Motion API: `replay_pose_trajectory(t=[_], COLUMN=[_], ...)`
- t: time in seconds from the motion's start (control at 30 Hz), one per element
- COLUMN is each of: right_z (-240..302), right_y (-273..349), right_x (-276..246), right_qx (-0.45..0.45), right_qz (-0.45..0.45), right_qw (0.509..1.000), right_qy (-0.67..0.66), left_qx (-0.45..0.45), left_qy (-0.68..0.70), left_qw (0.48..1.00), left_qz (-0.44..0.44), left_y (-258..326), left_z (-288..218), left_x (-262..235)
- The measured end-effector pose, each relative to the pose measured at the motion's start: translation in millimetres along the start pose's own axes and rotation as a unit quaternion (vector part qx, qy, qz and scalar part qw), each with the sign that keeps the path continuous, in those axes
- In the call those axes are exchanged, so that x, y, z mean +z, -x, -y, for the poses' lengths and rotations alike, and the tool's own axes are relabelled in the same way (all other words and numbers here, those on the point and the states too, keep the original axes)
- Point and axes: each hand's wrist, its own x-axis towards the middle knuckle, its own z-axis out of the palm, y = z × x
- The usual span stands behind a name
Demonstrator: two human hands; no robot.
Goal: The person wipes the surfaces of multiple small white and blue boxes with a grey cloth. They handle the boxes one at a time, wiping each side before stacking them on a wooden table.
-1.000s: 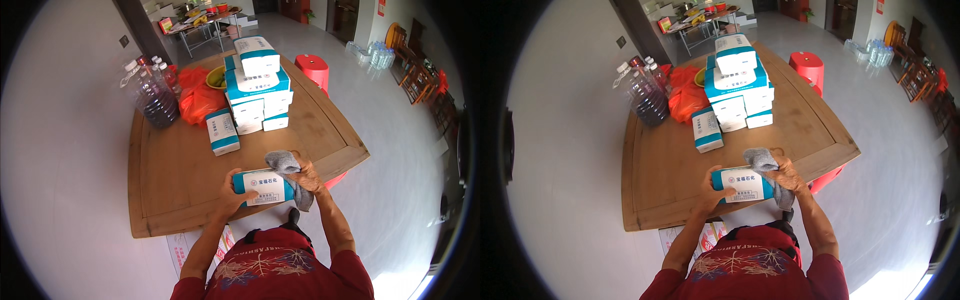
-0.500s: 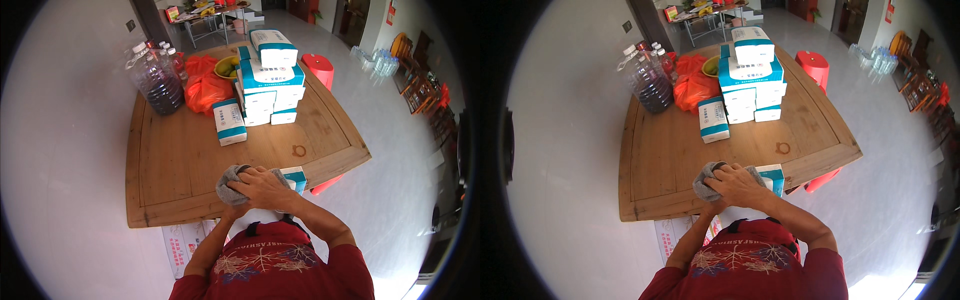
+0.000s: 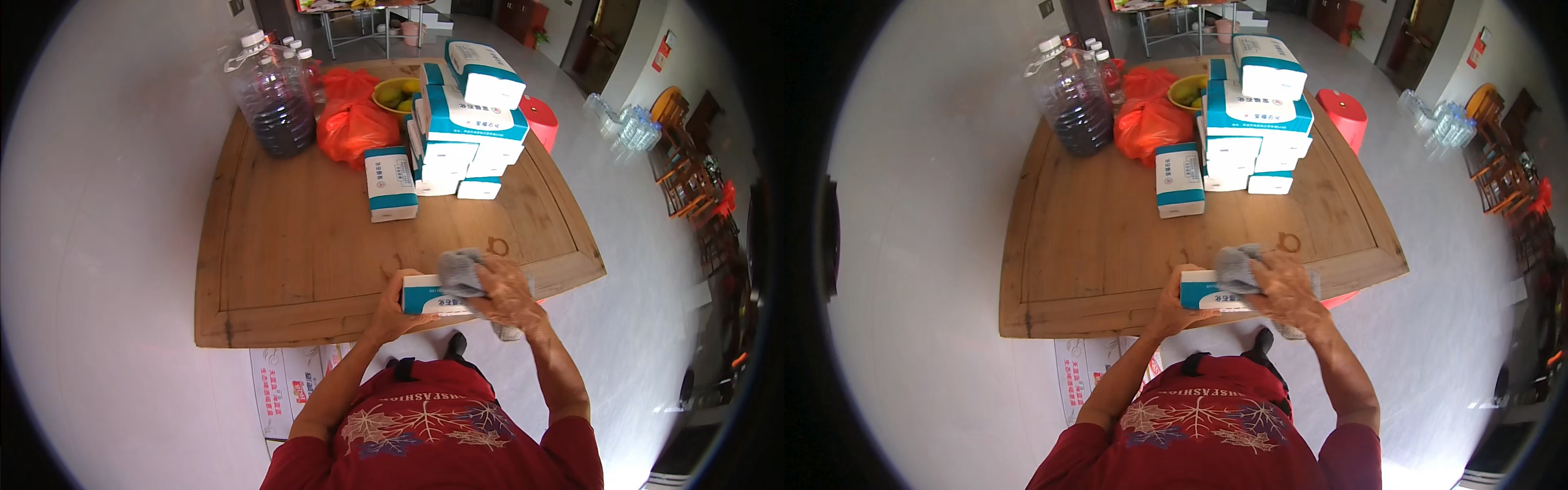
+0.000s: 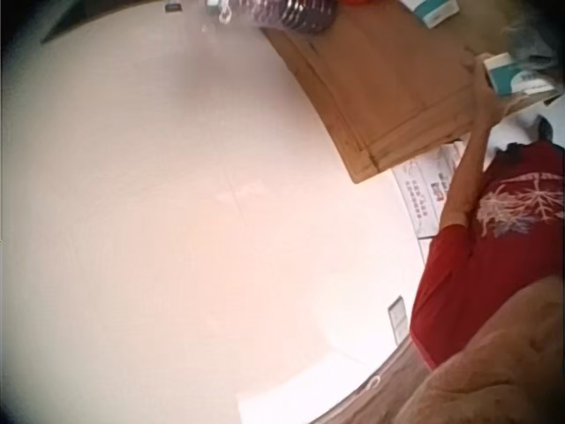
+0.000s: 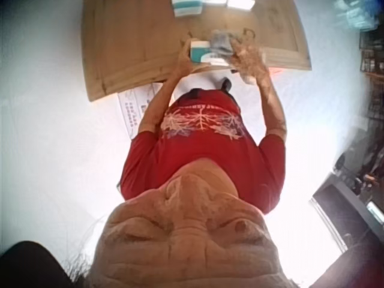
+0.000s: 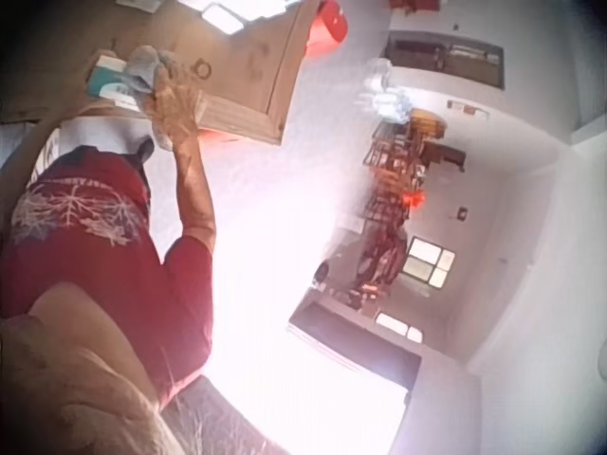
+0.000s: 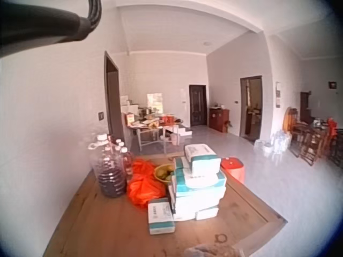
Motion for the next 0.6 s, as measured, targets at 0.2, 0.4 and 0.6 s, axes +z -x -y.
replay_pose_trajectory(t=[0.2, 0.4, 0.6], right_z=[48, 20, -24], right_y=[-55, -52, -20], right_x=[34, 22, -13], right_qx=[-0.078, -0.063, 0.017], right_qz=[0.089, 0.112, 0.154], right_qw=[0.993, 0.991, 0.987], right_qy=[-0.021, -0.029, -0.049], left_qx=[0.035, 0.031, -0.029], left_qy=[-0.121, -0.124, 0.039], left_qw=[0.992, 0.992, 0.999], left_qz=[0.022, 0.001, -0.023], left_y=[12, 11, 1], left_z=[29, 25, -5], left_x=[-9, -12, -1])
